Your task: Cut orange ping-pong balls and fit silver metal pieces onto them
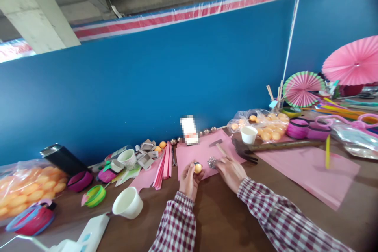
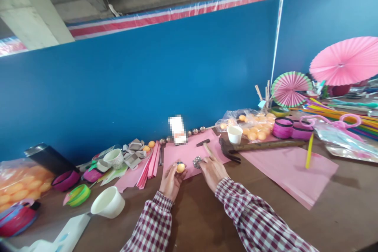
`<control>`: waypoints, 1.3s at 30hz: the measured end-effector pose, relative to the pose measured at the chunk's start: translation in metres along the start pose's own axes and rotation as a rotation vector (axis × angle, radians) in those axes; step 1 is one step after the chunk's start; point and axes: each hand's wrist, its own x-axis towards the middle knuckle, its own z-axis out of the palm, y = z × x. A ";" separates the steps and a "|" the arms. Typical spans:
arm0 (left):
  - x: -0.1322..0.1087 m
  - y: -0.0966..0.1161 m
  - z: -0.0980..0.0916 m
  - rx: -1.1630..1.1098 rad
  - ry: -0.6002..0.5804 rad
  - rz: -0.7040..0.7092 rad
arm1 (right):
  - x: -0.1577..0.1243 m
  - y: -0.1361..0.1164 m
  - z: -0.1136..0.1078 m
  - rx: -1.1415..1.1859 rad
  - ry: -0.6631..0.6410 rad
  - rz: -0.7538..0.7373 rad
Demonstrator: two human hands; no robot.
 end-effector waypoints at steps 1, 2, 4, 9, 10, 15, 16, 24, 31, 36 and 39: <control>0.000 0.000 0.000 0.000 0.001 0.000 | 0.000 0.000 0.000 -0.011 0.003 -0.001; 0.000 -0.001 -0.001 0.000 0.002 0.001 | 0.000 0.000 0.000 -0.025 0.005 0.000; 0.001 -0.001 -0.001 0.001 0.005 0.004 | 0.000 -0.001 -0.001 -0.045 -0.002 0.005; 0.001 -0.002 -0.001 0.022 0.013 -0.003 | 0.000 -0.005 -0.004 -0.030 -0.020 0.024; 0.001 -0.002 -0.001 0.026 0.014 -0.004 | 0.000 -0.005 -0.005 -0.019 -0.026 0.028; 0.001 -0.001 0.001 0.034 0.019 -0.009 | 0.001 -0.003 -0.002 0.008 -0.061 0.047; 0.001 -0.001 0.001 0.034 0.020 -0.011 | 0.001 -0.002 -0.002 0.005 -0.067 0.047; -0.001 -0.001 0.001 0.033 0.023 -0.012 | 0.001 -0.003 0.000 -0.008 -0.026 0.059; 0.000 -0.004 0.001 0.074 -0.004 0.008 | -0.003 -0.008 0.002 0.143 0.047 0.060; 0.002 -0.009 -0.002 0.174 -0.036 0.079 | -0.006 -0.022 0.005 0.350 0.110 -0.040; 0.002 -0.011 -0.004 0.223 -0.058 0.111 | -0.009 -0.030 0.008 0.417 0.126 -0.042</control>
